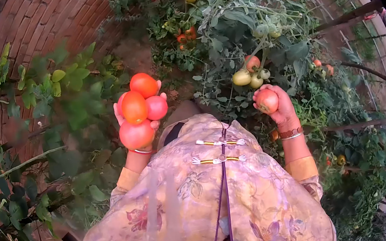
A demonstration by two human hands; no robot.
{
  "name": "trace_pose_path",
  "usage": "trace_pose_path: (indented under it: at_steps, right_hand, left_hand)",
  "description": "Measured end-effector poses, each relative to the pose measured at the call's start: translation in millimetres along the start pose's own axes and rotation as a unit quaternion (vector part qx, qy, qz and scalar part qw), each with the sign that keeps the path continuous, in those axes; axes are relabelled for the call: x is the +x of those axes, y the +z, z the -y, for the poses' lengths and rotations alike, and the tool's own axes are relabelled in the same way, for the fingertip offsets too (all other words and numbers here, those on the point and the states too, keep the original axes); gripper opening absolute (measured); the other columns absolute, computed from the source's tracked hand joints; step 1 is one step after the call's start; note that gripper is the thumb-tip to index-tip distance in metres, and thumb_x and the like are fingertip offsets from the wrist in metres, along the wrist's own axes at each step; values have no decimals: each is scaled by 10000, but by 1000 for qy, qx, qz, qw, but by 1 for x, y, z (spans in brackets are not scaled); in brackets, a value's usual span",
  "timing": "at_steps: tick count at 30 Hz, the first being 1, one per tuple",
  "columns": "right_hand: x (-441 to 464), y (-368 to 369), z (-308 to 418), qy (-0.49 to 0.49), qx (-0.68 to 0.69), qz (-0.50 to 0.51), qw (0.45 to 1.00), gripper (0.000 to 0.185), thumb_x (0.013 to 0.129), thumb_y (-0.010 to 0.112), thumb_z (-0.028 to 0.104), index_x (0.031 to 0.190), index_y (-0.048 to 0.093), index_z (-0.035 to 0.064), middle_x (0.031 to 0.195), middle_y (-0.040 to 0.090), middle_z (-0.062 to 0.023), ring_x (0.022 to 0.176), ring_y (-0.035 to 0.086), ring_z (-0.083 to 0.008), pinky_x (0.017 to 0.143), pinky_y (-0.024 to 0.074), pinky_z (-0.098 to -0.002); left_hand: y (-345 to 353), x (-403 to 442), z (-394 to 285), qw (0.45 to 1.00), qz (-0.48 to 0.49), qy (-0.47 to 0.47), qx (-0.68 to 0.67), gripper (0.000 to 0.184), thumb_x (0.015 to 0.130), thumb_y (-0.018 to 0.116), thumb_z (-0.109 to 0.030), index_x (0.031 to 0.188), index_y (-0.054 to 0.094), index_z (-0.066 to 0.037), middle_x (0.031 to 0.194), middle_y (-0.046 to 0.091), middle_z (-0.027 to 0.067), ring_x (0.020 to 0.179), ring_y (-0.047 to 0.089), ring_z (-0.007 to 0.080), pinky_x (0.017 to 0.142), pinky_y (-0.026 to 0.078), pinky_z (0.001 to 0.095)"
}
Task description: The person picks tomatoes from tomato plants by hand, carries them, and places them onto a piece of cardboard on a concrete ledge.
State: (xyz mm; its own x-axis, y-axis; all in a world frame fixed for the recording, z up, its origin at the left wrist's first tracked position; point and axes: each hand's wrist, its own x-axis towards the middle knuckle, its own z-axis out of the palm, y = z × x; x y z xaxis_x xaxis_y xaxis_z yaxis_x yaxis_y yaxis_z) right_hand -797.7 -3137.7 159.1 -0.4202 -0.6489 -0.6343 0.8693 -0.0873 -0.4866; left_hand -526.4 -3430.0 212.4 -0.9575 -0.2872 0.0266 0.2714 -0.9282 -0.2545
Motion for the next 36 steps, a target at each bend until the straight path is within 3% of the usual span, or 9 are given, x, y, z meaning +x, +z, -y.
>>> trace_pose_path:
  at_steps: [10, 12, 13, 15, 23, 26, 29, 31, 36]
  right_hand:
    - [34, 44, 57, -55, -445, -3, 894, 262, 946, 494, 190, 893, 659, -7, 906, 684, -97, 821, 668, -208, 760, 547, -344]
    - [51, 53, 63, -64, -661, -10, 748, 224, 881, 511, 165, 849, 683, 24, 819, 687, -94, 803, 662, -222, 739, 516, -339]
    - [52, 70, 63, -60, -664, -10, 745, 224, 881, 511, 165, 849, 683, 24, 819, 687, -94, 803, 662, -222, 739, 516, -339]
    - [56, 120, 66, 41, -892, -71, 445, 228, 856, 490, 130, 872, 696, 34, 789, 678, -148, 807, 669, -295, 698, 511, -372]
    - [67, 188, 59, 45, -924, 82, 371, 244, 867, 564, 235, 829, 698, 34, 868, 675, -142, 771, 652, -304, 720, 511, -354]
    - [99, 203, 50, 48, -738, 129, 661, 326, 942, 536, 256, 809, 672, -8, 782, 680, -52, 762, 617, -133, 737, 497, -290]
    - [109, 220, 32, 56, -506, 196, 838, 304, 963, 534, 262, 898, 680, 3, 853, 675, -71, 796, 621, -156, 744, 519, -316]
    - [109, 229, 19, 95, -421, 209, 878, 268, 958, 515, 229, 933, 645, -4, 898, 662, -113, 846, 642, -203, 777, 540, -336]
    - [117, 220, -6, 125, -235, 189, 945, 211, 918, 522, 208, 950, 587, 10, 945, 626, -161, 894, 638, -286, 784, 562, -409]
  left_hand:
    - [-3, 1, -22, 998, -54, -3, 27, 994, 821, 638, -585, 1524, 134, -96, 1580, 149, 153, 1364, 308, 428, 667, 601, 528]
    - [0, 7, -32, 998, -51, -7, 39, 988, 823, 630, -591, 1527, 131, -109, 1580, 151, 150, 1370, 296, 426, 662, 606, 533]
    - [1, 10, -37, 998, -52, -4, 34, 988, 823, 630, -591, 1527, 131, -109, 1580, 151, 150, 1370, 296, 426, 662, 606, 533]
    - [3, 18, -49, 998, -53, -29, 29, 1014, 812, 625, -613, 1527, 123, -101, 1576, 160, 153, 1361, 315, 428, 678, 610, 540]
    - [3, 32, -82, 999, -18, -35, -22, 1007, 817, 549, -682, 1521, 154, -81, 1566, 164, 195, 1364, 314, 463, 761, 590, 584]
    - [2, 36, -88, 999, -20, -30, -26, 983, 817, 555, -680, 1518, 180, -101, 1555, 172, 229, 1368, 311, 469, 758, 584, 587]
    - [-2, 35, -100, 1000, -19, -20, 0, 935, 828, 513, -705, 1508, 236, -126, 1488, 242, 347, 1317, 401, 471, 745, 592, 546]
    - [-3, 36, -102, 999, -40, -10, 3, 980, 848, 528, -666, 1524, 131, -76, 1567, 159, 183, 1339, 350, 456, 670, 606, 550]
    - [-2, 36, -112, 999, -18, 11, 26, 975, 848, 525, -666, 1520, 147, -68, 1556, 179, 205, 1343, 347, 468, 666, 611, 523]
